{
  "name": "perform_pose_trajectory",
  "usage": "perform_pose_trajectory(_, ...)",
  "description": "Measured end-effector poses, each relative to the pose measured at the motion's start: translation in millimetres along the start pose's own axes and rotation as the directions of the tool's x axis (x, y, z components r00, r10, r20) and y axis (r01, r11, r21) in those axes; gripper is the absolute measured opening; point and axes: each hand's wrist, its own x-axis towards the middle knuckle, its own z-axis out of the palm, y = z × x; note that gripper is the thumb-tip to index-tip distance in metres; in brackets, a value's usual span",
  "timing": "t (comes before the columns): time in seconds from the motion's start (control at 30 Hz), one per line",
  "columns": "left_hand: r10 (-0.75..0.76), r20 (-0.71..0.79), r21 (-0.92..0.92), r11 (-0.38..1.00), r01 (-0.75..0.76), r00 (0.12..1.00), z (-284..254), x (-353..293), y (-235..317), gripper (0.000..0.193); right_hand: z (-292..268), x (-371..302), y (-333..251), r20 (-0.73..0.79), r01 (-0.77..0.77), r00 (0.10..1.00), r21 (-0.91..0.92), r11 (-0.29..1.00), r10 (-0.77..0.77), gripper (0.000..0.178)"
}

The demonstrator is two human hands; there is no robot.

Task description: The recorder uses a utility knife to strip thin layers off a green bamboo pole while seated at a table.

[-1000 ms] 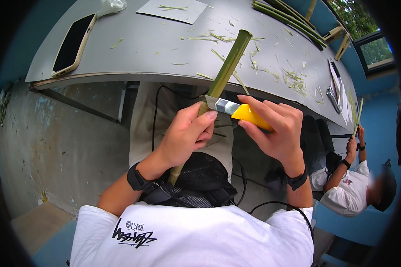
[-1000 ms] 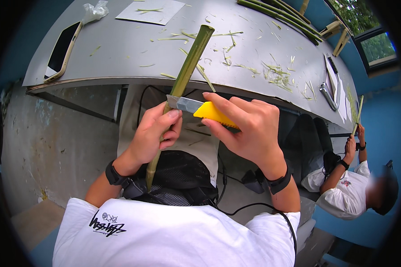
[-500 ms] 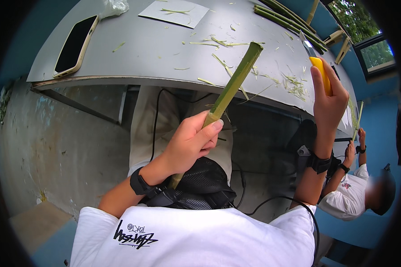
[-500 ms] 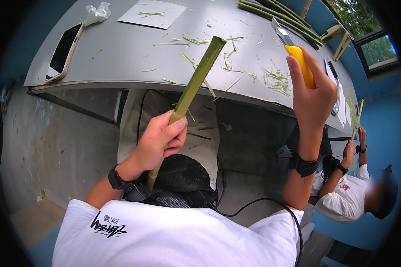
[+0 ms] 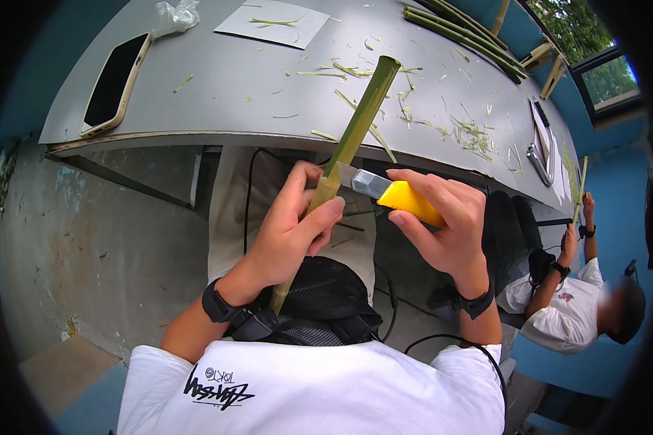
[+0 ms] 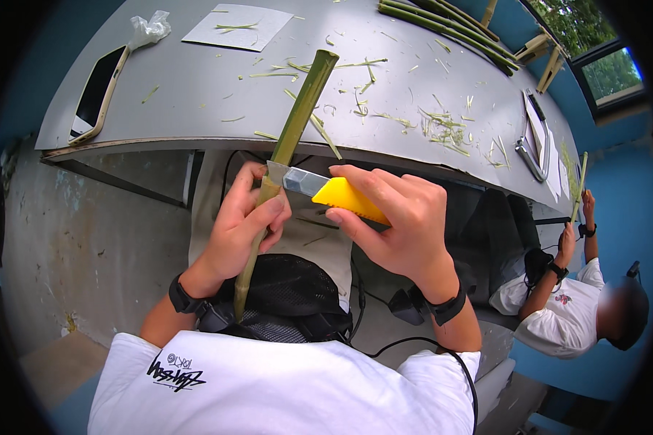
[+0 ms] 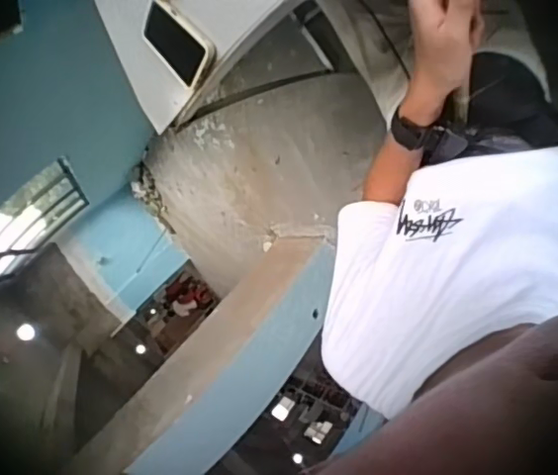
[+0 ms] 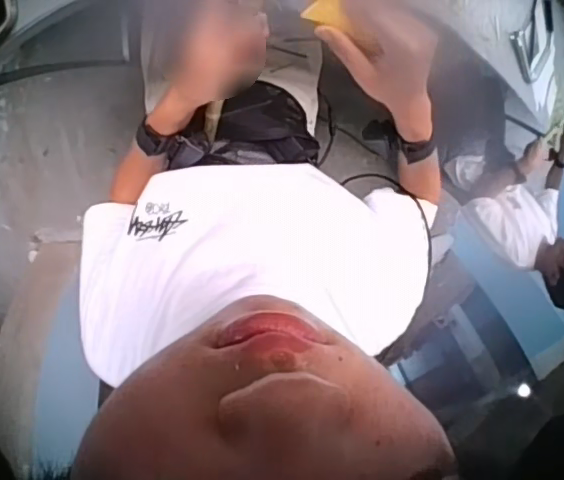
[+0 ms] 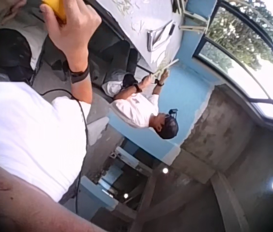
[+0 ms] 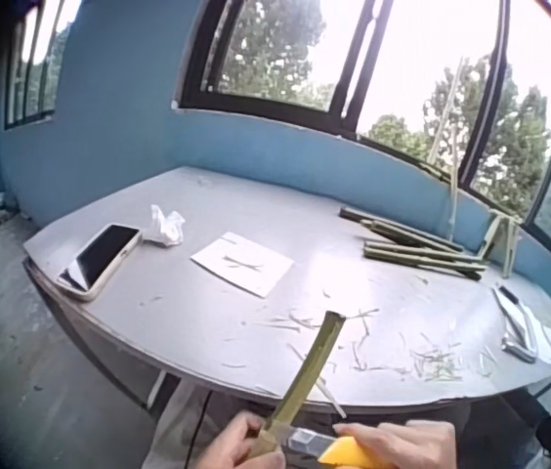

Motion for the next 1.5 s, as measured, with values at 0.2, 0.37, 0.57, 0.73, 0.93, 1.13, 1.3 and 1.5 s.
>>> perform_pose_trajectory(0.2, 0.058, 0.029, 0.202, 0.977, -0.062, 0.998, -7, -8, 3, 0.034, 14, -3, -4, 0.018, 0.002, 1.0, 0.047, 0.999, -0.003, 0.043)
perform_pose_trajectory(0.37, 0.042, 0.114, 0.132, 0.99, -0.057, 0.993, -16, -9, 8, 0.037, 20, -2, -7, 0.043, 0.005, 0.999, 0.068, 0.998, -0.008, 0.039)
perform_pose_trajectory(0.57, -0.019, 0.192, -0.131, 0.99, 0.045, 0.981, -21, -9, 9, 0.037, 24, -1, -9, 0.05, -0.012, 0.999, 0.085, 0.996, 0.008, 0.038)
perform_pose_trajectory(0.73, 0.028, 0.266, -0.336, 0.94, 0.065, 0.964, -24, -7, 9, 0.036, 23, -4, -15, 0.104, -0.035, 0.994, 0.097, 0.995, 0.025, 0.038)
perform_pose_trajectory(0.93, -0.034, 0.167, -0.222, 0.973, 0.071, 0.985, -17, -8, 10, 0.052, 32, -6, -18, 0.08, -0.059, 0.996, 0.187, 0.98, 0.045, 0.04)
perform_pose_trajectory(1.13, -0.045, 0.135, -0.218, 0.973, 0.074, 0.99, -11, -9, 14, 0.032, 42, -10, -26, -0.02, -0.068, 0.997, 0.125, 0.99, 0.071, 0.048)
perform_pose_trajectory(1.3, -0.055, 0.109, -0.139, 0.988, 0.07, 0.993, -7, -8, 11, 0.03, 44, -17, -35, -0.073, -0.201, 0.973, 0.196, 0.96, 0.219, 0.042)
perform_pose_trajectory(1.5, -0.046, 0.01, -0.014, 0.999, 0.046, 0.999, 0, -10, 6, 0.027, 43, -20, -34, -0.148, -0.207, 0.963, 0.126, 0.97, 0.225, 0.042)
